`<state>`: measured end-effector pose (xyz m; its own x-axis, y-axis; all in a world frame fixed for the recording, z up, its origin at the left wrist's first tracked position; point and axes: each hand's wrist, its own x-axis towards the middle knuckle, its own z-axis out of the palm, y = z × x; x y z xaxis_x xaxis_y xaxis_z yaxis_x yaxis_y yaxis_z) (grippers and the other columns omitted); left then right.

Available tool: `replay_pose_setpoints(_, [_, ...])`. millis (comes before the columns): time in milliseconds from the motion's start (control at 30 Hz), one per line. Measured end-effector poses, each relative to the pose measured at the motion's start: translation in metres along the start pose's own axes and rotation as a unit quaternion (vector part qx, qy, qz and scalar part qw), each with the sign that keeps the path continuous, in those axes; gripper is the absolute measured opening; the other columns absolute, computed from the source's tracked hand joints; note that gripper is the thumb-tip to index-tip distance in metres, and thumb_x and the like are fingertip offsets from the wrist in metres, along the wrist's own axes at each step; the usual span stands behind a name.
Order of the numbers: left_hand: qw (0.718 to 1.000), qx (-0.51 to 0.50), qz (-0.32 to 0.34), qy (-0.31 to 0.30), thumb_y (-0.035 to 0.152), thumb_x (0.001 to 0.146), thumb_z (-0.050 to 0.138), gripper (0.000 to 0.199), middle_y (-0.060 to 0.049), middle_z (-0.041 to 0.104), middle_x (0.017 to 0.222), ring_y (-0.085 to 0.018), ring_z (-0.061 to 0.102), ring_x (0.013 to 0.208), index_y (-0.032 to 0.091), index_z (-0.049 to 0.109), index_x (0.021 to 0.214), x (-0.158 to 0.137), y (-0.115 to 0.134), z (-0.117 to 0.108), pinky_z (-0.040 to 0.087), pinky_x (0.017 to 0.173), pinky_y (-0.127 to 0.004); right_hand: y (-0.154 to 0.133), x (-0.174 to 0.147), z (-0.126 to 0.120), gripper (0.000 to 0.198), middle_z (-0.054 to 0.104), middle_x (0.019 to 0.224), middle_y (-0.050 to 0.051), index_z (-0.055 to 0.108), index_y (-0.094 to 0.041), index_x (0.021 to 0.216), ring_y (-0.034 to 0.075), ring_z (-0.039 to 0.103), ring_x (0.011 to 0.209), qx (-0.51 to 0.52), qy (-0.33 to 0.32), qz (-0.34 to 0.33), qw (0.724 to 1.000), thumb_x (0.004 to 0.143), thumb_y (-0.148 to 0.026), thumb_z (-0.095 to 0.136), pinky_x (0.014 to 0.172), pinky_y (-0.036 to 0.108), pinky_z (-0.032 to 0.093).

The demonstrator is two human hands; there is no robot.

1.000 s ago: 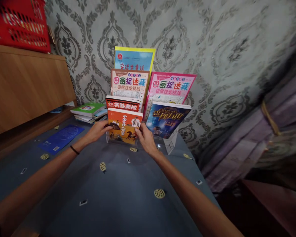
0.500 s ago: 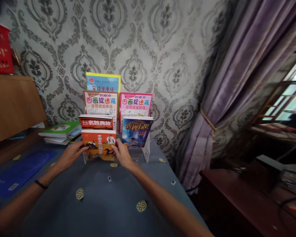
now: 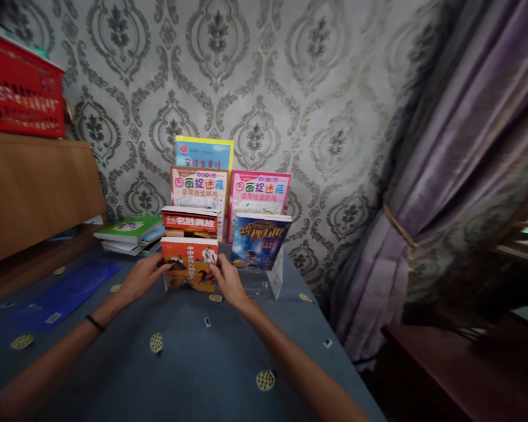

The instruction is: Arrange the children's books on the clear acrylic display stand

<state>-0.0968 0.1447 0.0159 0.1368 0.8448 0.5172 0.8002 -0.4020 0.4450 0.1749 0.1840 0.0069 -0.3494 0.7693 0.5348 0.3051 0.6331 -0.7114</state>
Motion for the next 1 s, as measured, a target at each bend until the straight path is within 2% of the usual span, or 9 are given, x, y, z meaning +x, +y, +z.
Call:
replay_pose_setpoints(333, [0.998,-0.024,-0.021,0.045,0.035,0.097,0.054,0.017,-0.007,0.067,0.100,-0.024,0.063,0.095,0.021,0.062,0.102,-0.007,0.009,0.004,0.050,0.085,-0.036,0.010,-0.006,0.010,0.038,0.074,0.105,0.011,0.056,-0.024,0.108,0.031,0.070,0.095,-0.024,-0.021,0.032,0.999,0.092,-0.056,0.047,0.081,0.044,0.055])
replay_pose_setpoints(467, [0.997,-0.021,-0.044,0.059,0.032,0.097,0.053,0.012,-0.006,0.063,0.097,-0.024,0.061,0.092,0.021,0.058,0.095,-0.012,0.011,0.008,0.049,0.082,-0.035,0.017,-0.011,0.019,0.041,0.075,0.103,0.012,0.056,-0.024,0.109,0.033,0.071,0.090,-0.055,0.016,0.036,0.998,0.091,-0.059,0.048,0.075,0.044,0.055])
replay_pose_setpoints(600, [0.993,-0.044,-0.052,0.095,0.031,0.098,0.052,0.011,-0.006,0.062,0.097,-0.023,0.060,0.093,0.022,0.056,0.093,-0.019,0.013,0.016,0.048,0.083,-0.035,0.020,-0.015,0.028,0.039,0.072,0.095,0.012,0.054,-0.025,0.099,0.033,0.069,0.083,-0.104,0.041,0.053,0.992,0.091,-0.062,0.044,0.074,0.046,0.054])
replay_pose_setpoints(833, [0.985,-0.096,-0.068,0.124,0.026,0.097,0.049,0.014,-0.007,0.064,0.101,-0.023,0.062,0.097,0.022,0.060,0.103,-0.029,0.009,0.023,0.049,0.088,-0.035,0.019,-0.023,0.036,0.033,0.068,0.093,0.012,0.052,-0.025,0.094,0.032,0.063,0.087,-0.151,0.061,0.043,0.986,0.095,-0.056,0.040,0.078,0.046,0.051])
replay_pose_setpoints(1000, [0.983,-0.119,-0.071,0.117,0.030,0.098,0.047,0.019,-0.007,0.065,0.102,-0.023,0.064,0.097,0.022,0.062,0.108,-0.035,0.001,0.025,0.051,0.087,-0.036,0.018,-0.028,0.041,0.030,0.067,0.102,0.013,0.056,-0.024,0.104,0.031,0.061,0.096,-0.142,0.078,0.017,0.987,0.099,-0.048,0.038,0.089,0.049,0.049])
